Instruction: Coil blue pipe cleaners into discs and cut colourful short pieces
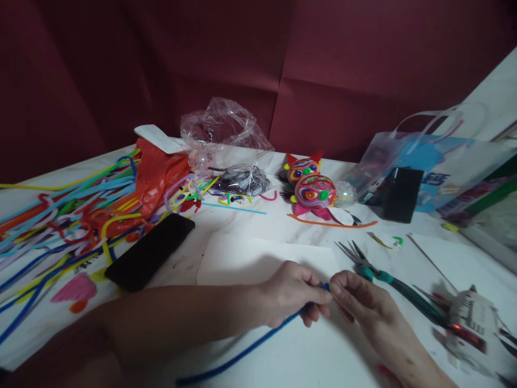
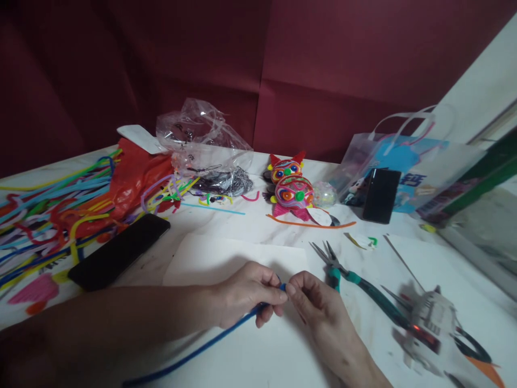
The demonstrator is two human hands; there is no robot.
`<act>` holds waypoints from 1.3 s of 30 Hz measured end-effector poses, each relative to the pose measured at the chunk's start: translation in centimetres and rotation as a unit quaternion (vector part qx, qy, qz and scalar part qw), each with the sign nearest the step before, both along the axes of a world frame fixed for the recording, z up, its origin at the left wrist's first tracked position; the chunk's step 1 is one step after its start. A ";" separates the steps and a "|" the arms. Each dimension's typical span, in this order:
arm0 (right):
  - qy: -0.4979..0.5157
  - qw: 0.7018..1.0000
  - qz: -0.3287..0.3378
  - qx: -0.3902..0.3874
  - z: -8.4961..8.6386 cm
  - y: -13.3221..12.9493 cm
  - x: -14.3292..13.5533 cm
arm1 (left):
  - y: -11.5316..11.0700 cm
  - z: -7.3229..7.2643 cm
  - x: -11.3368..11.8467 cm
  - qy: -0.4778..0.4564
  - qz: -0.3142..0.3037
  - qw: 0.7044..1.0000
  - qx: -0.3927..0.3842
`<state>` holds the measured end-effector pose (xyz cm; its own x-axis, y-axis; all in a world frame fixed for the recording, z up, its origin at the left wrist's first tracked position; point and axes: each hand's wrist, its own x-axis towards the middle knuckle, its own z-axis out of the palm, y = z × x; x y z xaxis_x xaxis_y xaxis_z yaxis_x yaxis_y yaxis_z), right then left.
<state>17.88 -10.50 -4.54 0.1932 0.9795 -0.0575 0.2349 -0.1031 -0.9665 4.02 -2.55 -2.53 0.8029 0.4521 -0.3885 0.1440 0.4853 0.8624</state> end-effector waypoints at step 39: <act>-0.012 0.980 0.183 -0.080 1.0 -1.2 0.0 | 1.4 -0.3 -0.3 0.105 -0.222 0.962 0.118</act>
<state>17.87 -11.66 -3.58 -0.1654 0.9623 -0.2161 0.3074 -0.1578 -0.9384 3.73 -1.13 -2.82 0.8523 0.1787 -0.4916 0.4748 0.1299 0.8704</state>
